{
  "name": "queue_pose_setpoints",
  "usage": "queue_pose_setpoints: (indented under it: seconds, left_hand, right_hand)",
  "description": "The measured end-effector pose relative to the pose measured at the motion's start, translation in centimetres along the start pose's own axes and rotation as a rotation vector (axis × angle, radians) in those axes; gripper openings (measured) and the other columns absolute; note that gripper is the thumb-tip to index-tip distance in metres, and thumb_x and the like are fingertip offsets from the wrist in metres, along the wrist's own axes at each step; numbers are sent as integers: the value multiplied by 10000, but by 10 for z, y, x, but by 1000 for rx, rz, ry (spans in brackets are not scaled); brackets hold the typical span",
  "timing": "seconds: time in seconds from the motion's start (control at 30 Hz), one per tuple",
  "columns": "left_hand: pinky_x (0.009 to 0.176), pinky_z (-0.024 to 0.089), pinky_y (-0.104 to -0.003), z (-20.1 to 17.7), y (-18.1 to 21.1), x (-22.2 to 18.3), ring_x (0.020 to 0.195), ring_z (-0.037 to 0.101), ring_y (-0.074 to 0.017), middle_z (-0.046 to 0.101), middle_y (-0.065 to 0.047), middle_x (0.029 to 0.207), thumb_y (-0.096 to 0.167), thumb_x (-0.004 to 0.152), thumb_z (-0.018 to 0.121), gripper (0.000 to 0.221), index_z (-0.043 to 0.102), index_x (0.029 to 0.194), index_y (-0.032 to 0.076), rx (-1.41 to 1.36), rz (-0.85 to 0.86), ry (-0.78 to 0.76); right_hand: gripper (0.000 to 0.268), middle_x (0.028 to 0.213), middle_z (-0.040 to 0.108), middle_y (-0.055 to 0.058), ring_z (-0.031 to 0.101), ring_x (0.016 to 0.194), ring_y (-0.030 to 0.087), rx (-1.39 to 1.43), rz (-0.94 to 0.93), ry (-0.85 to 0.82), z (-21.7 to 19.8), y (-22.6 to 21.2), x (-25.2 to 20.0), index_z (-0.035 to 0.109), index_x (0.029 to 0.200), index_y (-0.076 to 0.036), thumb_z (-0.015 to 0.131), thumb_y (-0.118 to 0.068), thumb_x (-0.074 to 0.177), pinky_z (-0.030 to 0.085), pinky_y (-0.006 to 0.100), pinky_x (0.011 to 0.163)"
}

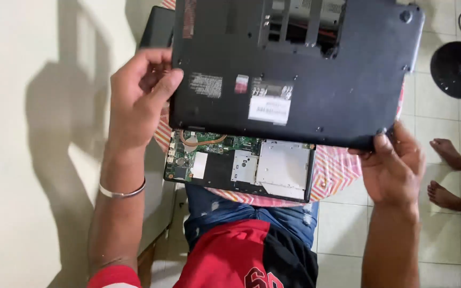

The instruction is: Disassembling a laptop by removing screws and the back cover, followed by cleaning internal components with a brush.

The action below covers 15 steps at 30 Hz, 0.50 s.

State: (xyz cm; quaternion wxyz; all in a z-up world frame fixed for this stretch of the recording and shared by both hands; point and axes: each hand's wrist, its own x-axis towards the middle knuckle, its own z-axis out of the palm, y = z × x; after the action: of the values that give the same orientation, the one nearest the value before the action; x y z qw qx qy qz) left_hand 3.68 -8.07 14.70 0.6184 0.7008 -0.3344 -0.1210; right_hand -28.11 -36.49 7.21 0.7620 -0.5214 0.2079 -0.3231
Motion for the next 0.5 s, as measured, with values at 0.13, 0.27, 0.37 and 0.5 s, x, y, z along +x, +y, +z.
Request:
queue_pose_setpoints:
  seconds: [0.13, 0.27, 0.37, 0.5]
  left_hand:
    - [972, 512, -237, 16, -14, 89, 1064, 591, -121, 645, -57, 1163, 39, 1030, 654, 260, 630, 1284, -9, -144, 274, -81]
    - [701, 399, -245, 33, -49, 127, 791, 455, -68, 517, 39, 868, 80, 963, 682, 139, 562, 896, 102, 49, 223, -5]
    - [700, 395, -250, 42, -63, 142, 790, 444, -72, 506, 41, 864, 76, 958, 687, 160, 546, 890, 109, 63, 204, 13]
    - [698, 389, -257, 44, -93, 156, 789, 429, -78, 492, 45, 858, 71, 952, 694, 188, 526, 882, 118, 86, 152, 41]
  right_hand:
    - [172, 977, 567, 7, 632, 784, 169, -49, -105, 25, 11, -36, 83, 541, 1121, -92, 693, -134, 1054, 613, 259, 692]
    - [217, 992, 494, -30, 553, 906, 112, -374, -142, 40, 20, -45, 139, 560, 1151, -84, 678, -244, 1065, 595, 209, 701]
    - [278, 1026, 562, -47, 547, 888, 69, -510, -169, 36, 16, -37, 179, 644, 1260, -92, 654, -268, 1046, 531, 158, 648]
    - [386, 834, 396, -35, 428, 826, 92, -573, -197, 105, -20, -6, 229, 450, 854, -137, 588, 9, 1184, 411, 251, 685]
